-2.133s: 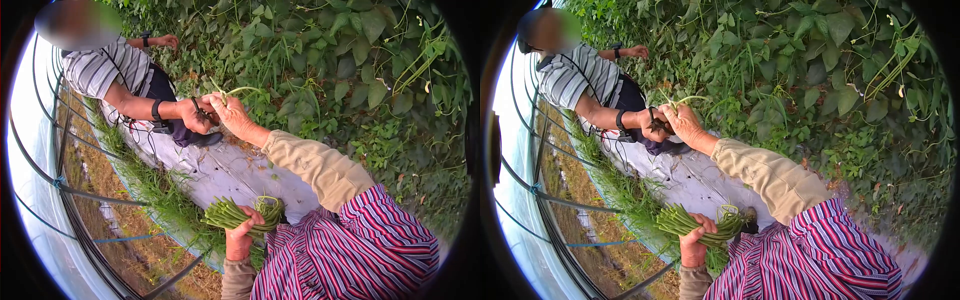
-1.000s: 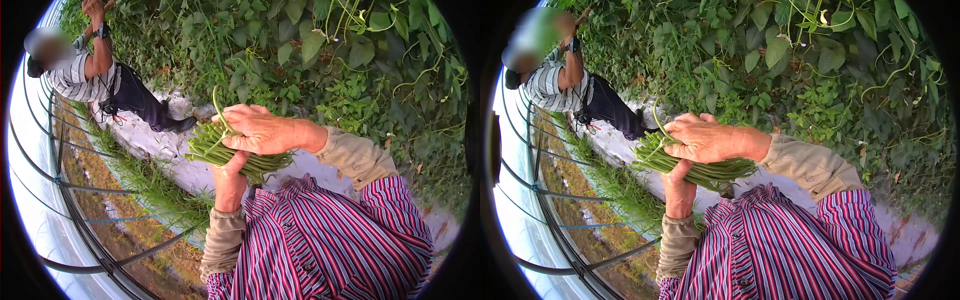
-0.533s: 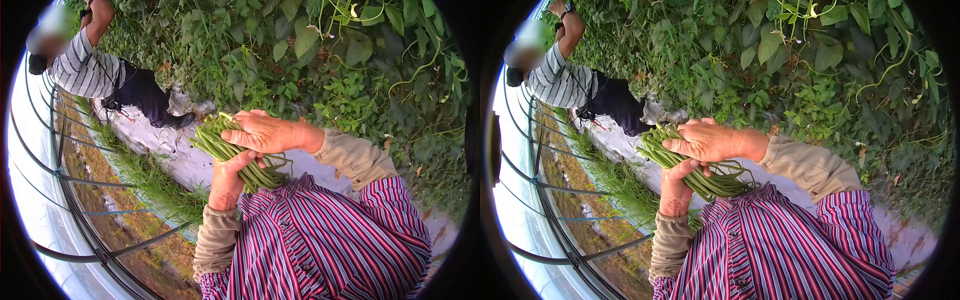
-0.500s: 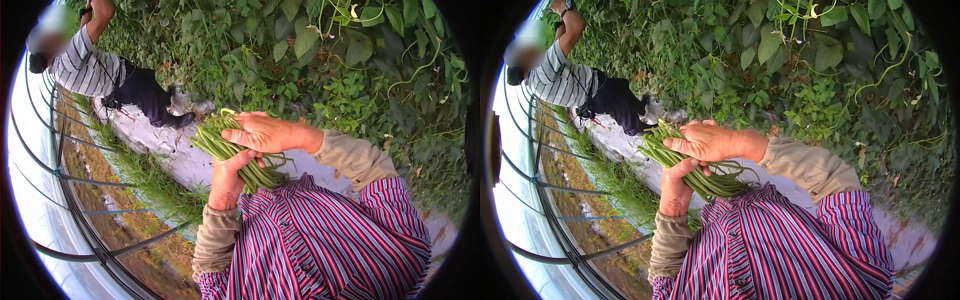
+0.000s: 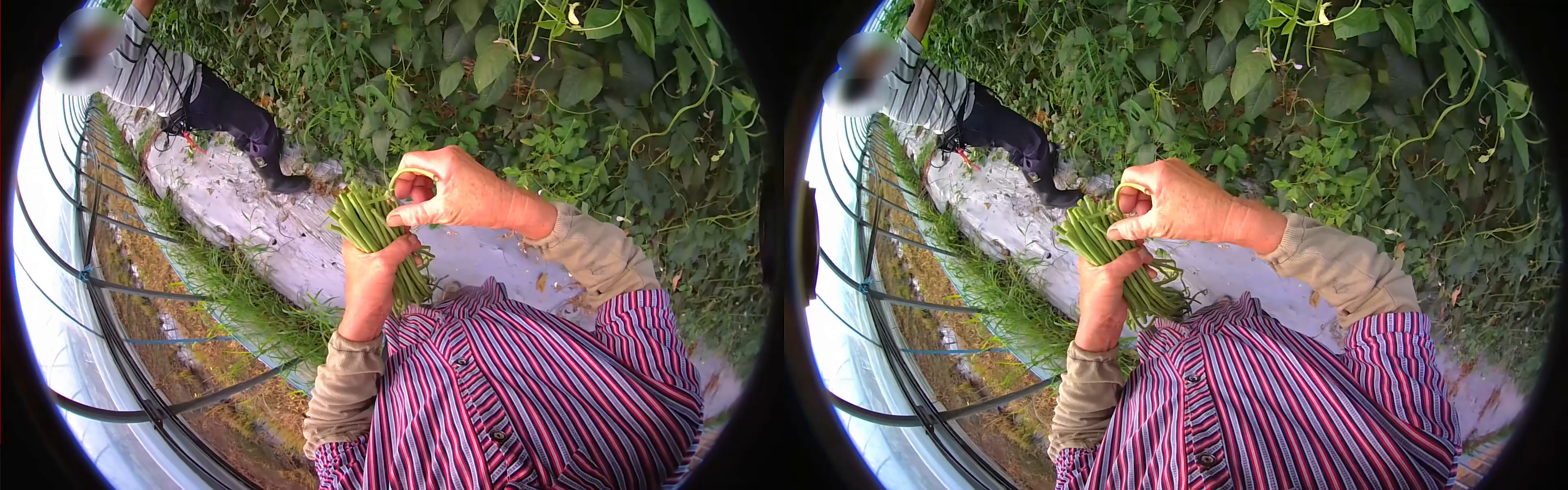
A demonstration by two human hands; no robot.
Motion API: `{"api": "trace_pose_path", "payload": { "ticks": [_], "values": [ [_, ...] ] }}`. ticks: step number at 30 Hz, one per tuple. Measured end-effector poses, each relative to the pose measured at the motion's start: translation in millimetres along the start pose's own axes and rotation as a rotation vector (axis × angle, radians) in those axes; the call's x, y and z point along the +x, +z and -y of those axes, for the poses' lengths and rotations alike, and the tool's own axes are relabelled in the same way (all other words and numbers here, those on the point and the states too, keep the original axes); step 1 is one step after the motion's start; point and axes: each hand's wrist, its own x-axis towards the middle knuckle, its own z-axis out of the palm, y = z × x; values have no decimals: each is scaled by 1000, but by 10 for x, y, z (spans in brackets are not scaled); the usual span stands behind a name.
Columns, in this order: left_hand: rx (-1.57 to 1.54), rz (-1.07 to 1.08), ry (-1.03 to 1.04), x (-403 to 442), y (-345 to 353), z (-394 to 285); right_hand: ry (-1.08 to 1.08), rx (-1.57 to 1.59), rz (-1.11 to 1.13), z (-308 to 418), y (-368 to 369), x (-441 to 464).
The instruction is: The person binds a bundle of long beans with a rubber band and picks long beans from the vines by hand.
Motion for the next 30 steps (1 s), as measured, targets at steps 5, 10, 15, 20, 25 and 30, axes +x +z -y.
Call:
{"api": "trace_pose_path", "payload": {
  "ticks": [5, 10, 15, 20, 25, 30],
  "values": [
    [228, -75, 82, -40, -27, 47, 9, 110, -53, -65, 118, -2],
    [348, -129, 154, -53, -125, 72, 28, 77, 22, -84, 55, -18],
    [571, -167, 230, -99, -264, 97, 68, -406, 302, -79, 72, -122],
    [707, -139, 243, -122, -298, 118, 62, -528, 486, -184, 144, -215],
    [573, -77, 205, -167, -295, 181, -4, -157, 211, -296, 285, -224],
    [242, -79, 99, -164, -127, 140, 323, 750, -192, -286, 535, -141]
  ]
}}
